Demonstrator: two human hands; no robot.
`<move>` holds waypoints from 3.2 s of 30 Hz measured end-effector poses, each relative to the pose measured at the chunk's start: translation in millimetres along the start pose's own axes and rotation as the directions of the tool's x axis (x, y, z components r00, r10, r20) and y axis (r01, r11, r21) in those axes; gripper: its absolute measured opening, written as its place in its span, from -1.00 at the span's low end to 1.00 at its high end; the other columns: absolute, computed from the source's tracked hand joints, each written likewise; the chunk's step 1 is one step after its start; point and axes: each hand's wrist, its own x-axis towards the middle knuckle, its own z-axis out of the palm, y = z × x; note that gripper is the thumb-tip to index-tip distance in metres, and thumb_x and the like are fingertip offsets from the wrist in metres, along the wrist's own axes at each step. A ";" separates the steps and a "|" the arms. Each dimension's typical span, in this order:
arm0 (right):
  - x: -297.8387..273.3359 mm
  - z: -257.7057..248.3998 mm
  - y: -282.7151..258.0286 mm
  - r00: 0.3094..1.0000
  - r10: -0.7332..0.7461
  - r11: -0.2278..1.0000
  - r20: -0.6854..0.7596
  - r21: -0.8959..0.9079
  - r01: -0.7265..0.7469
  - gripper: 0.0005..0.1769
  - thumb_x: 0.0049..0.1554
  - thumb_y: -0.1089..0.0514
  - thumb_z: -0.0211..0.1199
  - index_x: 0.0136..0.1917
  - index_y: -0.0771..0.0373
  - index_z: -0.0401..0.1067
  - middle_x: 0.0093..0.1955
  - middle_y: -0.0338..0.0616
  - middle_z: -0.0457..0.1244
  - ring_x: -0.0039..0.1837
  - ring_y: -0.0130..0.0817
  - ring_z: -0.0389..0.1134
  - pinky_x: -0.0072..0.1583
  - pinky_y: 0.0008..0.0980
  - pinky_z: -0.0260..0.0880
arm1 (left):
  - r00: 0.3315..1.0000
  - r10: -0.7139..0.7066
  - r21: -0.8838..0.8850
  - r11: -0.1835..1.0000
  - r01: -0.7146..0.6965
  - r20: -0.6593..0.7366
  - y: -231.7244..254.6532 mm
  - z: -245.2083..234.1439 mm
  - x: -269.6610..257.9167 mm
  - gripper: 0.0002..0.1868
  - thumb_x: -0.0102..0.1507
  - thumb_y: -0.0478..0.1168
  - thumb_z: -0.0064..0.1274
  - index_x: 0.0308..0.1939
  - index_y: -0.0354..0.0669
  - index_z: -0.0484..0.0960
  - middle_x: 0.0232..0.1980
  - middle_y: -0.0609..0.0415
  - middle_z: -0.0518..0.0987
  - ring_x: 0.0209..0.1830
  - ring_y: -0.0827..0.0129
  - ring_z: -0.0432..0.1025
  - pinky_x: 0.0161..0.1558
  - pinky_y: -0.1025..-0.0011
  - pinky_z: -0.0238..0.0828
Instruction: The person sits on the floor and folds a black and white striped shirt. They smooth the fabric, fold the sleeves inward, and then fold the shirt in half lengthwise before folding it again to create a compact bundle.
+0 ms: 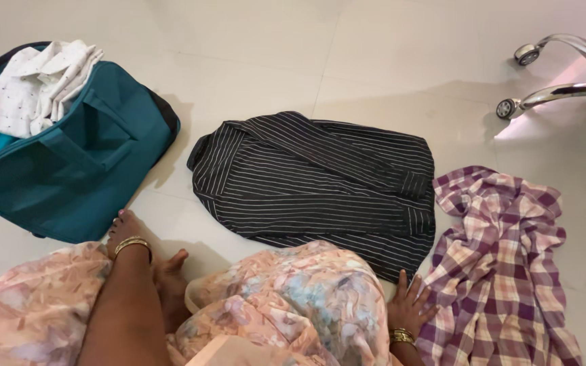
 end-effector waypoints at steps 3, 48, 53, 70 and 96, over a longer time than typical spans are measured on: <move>-2.4 -1.2 0.5 0.999 -0.030 0.953 -0.028 -0.301 0.020 -0.31 0.34 -0.19 -0.14 0.71 -0.40 -0.13 0.74 -0.26 -0.08 0.68 -0.09 0.00 0.51 0.45 -0.09 | 0.999 -0.028 -0.062 0.998 0.031 0.046 3.8 -8.3 4.0 -0.50 0.48 -0.09 -0.48 0.48 -0.13 0.16 0.47 -0.20 0.30 0.38 -0.12 0.29 0.25 -0.09 0.25; 64.7 -49.0 79.8 0.945 0.119 0.992 0.304 -0.083 -0.098 -0.28 0.23 -0.16 0.03 0.61 -0.06 0.04 0.61 -0.04 0.04 0.62 -0.07 0.02 0.48 0.21 -0.04 | 0.629 0.358 -0.080 0.901 -0.426 0.690 308.7 -33.1 -104.4 0.02 0.10 0.01 0.41 0.51 0.71 0.13 0.68 0.14 -0.04 0.65 -0.10 -0.10 0.42 -0.11 0.25; 73.1 -107.5 65.1 0.951 0.126 0.992 0.281 -0.055 -0.115 -0.27 0.21 -0.15 0.07 0.60 -0.02 0.08 0.59 -0.02 0.08 0.60 -0.08 0.05 0.48 0.17 -0.02 | 0.516 0.420 -0.150 0.861 -0.485 0.747 289.6 10.5 -67.5 0.03 0.11 0.13 0.42 0.55 0.54 0.11 0.66 0.09 -0.02 0.63 -0.14 -0.10 0.45 -0.05 0.19; 25.4 -259.6 88.1 0.900 0.198 0.916 0.388 0.255 -0.311 -0.25 0.14 -0.11 0.21 0.54 0.12 0.23 0.50 0.04 0.20 0.56 -0.13 0.14 0.49 0.02 0.06 | 0.613 0.638 -0.608 0.734 -0.303 0.465 252.1 -0.3 15.6 -0.46 0.16 0.06 0.32 0.11 -0.17 0.69 0.26 -0.20 0.57 0.24 -0.01 0.49 0.25 0.13 0.44; 257.2 -277.6 -117.8 0.735 -0.028 0.994 0.677 0.098 -0.052 -0.11 0.10 -0.41 0.15 0.58 -0.07 0.12 0.57 -0.04 0.05 0.58 -0.01 0.04 0.51 0.10 0.02 | 0.200 0.862 -0.429 0.417 -0.801 0.466 290.3 27.5 -44.9 -0.24 0.15 0.23 0.24 0.42 0.65 0.32 0.67 0.24 -0.07 0.70 0.23 -0.28 0.52 -0.34 -0.39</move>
